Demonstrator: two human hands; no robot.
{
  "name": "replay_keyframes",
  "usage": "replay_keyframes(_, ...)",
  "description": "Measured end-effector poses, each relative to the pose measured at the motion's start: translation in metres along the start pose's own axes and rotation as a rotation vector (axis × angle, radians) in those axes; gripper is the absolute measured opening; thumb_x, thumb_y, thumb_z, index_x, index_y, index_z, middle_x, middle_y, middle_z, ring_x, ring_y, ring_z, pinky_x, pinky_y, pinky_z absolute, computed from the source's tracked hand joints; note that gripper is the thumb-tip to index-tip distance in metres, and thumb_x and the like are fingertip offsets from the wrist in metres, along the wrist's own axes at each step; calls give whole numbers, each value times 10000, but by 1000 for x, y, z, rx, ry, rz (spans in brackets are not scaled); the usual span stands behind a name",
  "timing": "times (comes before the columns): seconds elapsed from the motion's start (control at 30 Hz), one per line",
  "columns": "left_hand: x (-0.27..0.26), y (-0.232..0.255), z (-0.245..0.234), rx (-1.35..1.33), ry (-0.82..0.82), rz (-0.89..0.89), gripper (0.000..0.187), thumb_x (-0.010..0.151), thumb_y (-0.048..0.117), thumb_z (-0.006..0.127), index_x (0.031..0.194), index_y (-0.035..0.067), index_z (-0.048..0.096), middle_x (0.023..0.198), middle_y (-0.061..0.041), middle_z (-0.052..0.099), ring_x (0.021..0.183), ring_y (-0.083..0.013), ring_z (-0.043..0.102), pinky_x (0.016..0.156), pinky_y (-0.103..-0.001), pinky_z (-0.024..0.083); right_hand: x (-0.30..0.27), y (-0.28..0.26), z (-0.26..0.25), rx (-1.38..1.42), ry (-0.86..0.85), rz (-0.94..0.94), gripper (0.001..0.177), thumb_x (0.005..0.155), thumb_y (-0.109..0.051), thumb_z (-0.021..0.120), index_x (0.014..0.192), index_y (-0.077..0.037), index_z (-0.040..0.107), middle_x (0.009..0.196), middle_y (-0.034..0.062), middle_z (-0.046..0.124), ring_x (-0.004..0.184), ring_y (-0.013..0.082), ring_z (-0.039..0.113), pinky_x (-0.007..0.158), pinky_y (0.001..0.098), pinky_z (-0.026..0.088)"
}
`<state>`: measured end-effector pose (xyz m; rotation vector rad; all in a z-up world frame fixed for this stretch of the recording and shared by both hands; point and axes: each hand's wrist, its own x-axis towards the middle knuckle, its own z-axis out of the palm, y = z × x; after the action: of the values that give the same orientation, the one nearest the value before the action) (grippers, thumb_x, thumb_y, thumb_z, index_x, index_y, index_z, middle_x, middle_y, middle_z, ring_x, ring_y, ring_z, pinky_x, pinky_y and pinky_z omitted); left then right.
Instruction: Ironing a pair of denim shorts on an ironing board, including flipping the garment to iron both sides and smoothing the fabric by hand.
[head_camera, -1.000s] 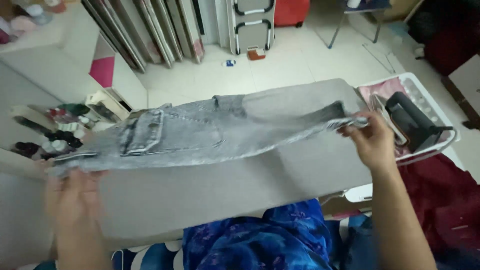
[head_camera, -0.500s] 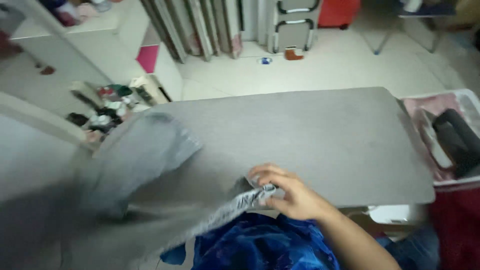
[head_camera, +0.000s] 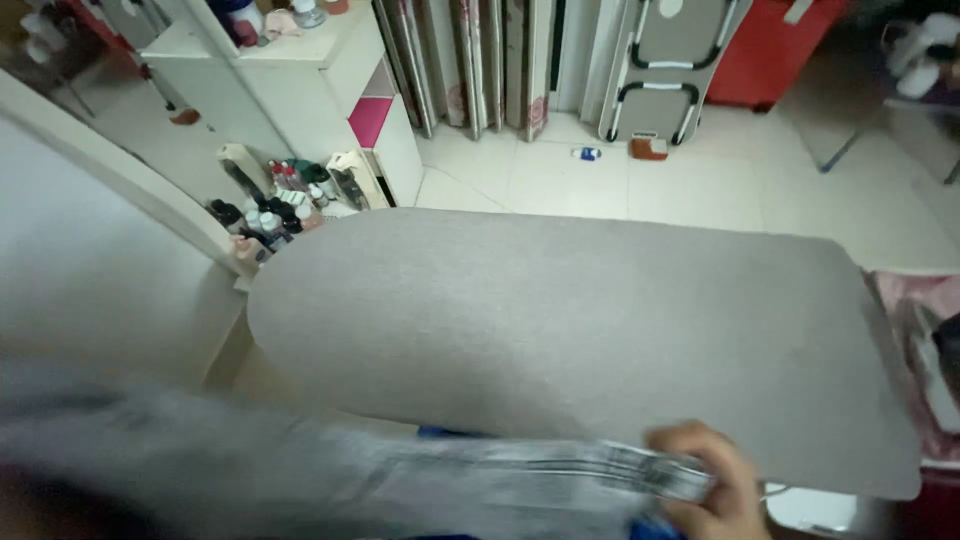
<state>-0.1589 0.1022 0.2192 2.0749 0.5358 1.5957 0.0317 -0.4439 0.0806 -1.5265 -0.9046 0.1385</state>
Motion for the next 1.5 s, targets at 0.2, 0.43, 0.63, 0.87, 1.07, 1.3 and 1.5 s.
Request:
replay_keyframes(0.2,-16,15,166,189,71,35,487,961,137,742,1328,-38,473,1262,-231,535,1186,-396,533,1081,-490,346,-58,93,-153,-385,269,-308,267,703,-431,579,645,-179,515,669,-10,561,590,154,598,603,306,509)
replay_keyframes(0.43,-70,-119,390,91,-879,-99,391,934,190,660,1272,41,530,1344,-259,409,999,-444,646,932,-499,452,15,103,-104,-364,773,916,679,883,-218,690,1481,-76,402,1230,141,538,1036,239,525,810,372,410)
replay_keyframes(0.63,-69,-86,336,587,-1364,-360,620,967,585,525,1396,139,493,1524,-205,347,1337,-399,438,1068,-521,429,5,73,-61,-473,577,981,885,800,-162,756,1536,-104,267,1135,251,573,955,335,605,835,449,485)
replay_keyframes(0.87,-66,-90,322,628,-1451,-328,289,961,525,575,1084,307,719,1574,-149,340,1434,-448,319,1114,-629,371,-6,94,-61,-613,553,904,790,836,-249,738,1527,-180,360,1039,213,585,880,344,593,783,454,469)
replay_keyframes(1.07,-54,-105,338,442,-1394,-337,246,1050,385,526,1086,211,695,1035,-46,722,647,-275,609,571,-414,438,-14,141,-72,-435,757,673,338,1021,-179,595,1350,-199,521,1383,97,608,1310,189,553,1044,283,410)
replay_keyframes(1.3,-11,-81,360,209,-1155,-66,205,1025,328,632,964,148,709,1092,-124,625,1013,-360,612,834,-502,452,30,104,-100,-527,684,199,294,971,47,529,1245,-58,513,1245,123,555,1211,248,542,1108,351,430)
replay_keyframes(1.5,-42,-130,384,311,-837,103,126,977,297,717,906,193,708,1087,-70,594,999,-382,581,705,-570,429,35,141,-104,-858,694,237,221,1020,-42,630,1228,-47,554,1178,137,587,1080,298,572,936,414,447)
